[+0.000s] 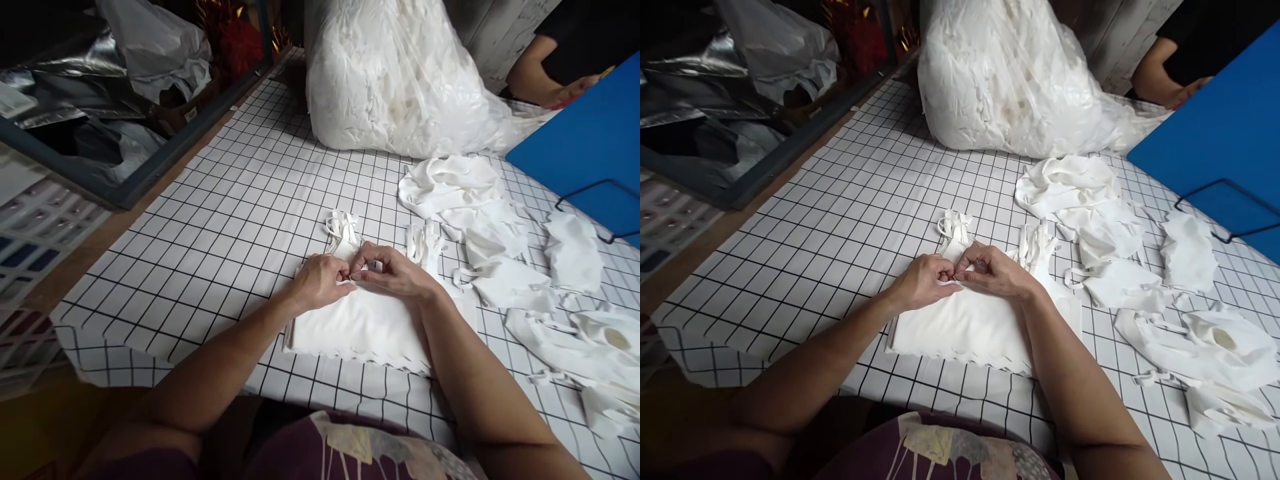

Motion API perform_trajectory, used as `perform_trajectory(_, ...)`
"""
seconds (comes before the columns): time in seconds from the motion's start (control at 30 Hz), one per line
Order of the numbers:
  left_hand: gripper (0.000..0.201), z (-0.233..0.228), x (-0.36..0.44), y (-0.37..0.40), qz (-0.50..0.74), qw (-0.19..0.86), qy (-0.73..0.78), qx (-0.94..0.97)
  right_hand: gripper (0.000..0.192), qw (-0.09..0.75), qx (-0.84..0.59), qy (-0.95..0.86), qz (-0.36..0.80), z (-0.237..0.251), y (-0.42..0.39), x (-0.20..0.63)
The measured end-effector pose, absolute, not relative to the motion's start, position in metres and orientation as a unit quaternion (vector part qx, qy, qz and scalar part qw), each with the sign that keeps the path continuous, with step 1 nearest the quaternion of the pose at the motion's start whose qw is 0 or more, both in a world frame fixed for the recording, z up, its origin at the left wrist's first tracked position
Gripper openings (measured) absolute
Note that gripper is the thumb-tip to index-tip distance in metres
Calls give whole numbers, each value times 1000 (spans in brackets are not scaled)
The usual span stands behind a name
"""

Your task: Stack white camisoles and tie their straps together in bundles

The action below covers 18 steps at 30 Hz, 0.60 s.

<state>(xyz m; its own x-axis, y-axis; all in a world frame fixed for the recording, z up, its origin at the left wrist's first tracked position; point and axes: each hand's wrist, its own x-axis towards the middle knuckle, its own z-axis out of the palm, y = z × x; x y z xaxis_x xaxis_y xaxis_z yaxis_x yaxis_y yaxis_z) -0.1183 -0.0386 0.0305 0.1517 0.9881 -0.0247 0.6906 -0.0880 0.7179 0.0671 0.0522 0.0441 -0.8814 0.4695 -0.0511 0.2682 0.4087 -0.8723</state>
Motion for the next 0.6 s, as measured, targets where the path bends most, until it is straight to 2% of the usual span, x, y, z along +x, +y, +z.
perform_trajectory(0.6, 31, 29, -116, -38, 247, 318, 616, 677, 13, 106, -216, -844, 479, 44, 49, 64)
